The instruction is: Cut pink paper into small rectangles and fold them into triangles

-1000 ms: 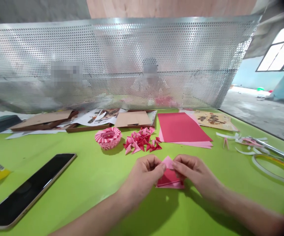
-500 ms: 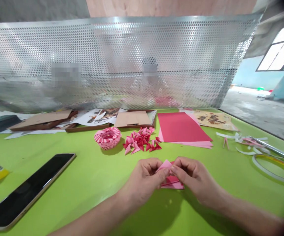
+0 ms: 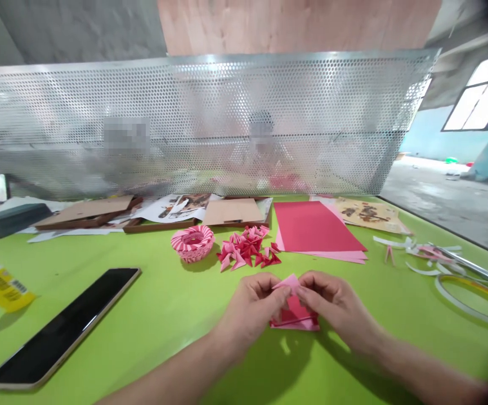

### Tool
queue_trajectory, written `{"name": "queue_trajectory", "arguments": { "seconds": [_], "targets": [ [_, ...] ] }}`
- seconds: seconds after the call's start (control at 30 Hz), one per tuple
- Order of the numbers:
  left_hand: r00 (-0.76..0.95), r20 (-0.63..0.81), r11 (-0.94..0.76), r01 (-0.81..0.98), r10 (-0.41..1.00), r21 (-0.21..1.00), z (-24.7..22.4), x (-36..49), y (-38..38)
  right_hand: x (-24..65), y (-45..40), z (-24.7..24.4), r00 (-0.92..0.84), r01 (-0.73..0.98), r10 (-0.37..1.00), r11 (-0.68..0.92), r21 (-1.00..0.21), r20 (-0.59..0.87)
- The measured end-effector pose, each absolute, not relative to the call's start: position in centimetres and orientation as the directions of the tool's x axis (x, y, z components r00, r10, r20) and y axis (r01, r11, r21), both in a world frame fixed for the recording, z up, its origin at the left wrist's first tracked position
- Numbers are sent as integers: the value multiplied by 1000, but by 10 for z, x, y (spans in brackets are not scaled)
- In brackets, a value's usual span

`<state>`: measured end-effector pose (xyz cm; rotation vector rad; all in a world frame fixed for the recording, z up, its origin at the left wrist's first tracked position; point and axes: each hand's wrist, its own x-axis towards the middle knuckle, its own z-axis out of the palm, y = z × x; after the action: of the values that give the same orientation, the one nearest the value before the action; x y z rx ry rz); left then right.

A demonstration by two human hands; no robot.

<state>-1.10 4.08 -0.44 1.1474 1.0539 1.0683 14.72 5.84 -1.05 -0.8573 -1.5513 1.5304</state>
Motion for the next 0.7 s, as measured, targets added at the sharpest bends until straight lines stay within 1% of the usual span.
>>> {"name": "queue_trajectory", "arguments": {
  "seconds": [0.1,0.2,0.27,0.4,0.5,0.63,0.7],
  "targets": [
    [156,-72,87,-92,985,992,-1,-12,41,148,57,-9,-510,-56,859,13,-998,40],
    [227,-114,128,-50,967,991,2,-13,41,148,57,-8,-509,-44,859,27,-999,46],
    [259,-111,128,-51,960,991,2,-14,41,147,59,-10,-495,-45,868,31,-998,49],
    [221,-49,75,-113,974,991,1,-14,41,144,62,-16,-443,-123,896,-33,-992,25],
    [210,-44,66,-98,977,993,2,-14,40,144,64,-20,-446,-147,895,-78,-986,-5],
    [227,-42,57,-57,973,997,2,-12,40,145,64,-22,-451,-174,892,-52,-983,32],
    [211,-31,39,-35,977,999,1,-12,41,146,62,-21,-451,-155,891,-29,-987,45]
  ]
}}
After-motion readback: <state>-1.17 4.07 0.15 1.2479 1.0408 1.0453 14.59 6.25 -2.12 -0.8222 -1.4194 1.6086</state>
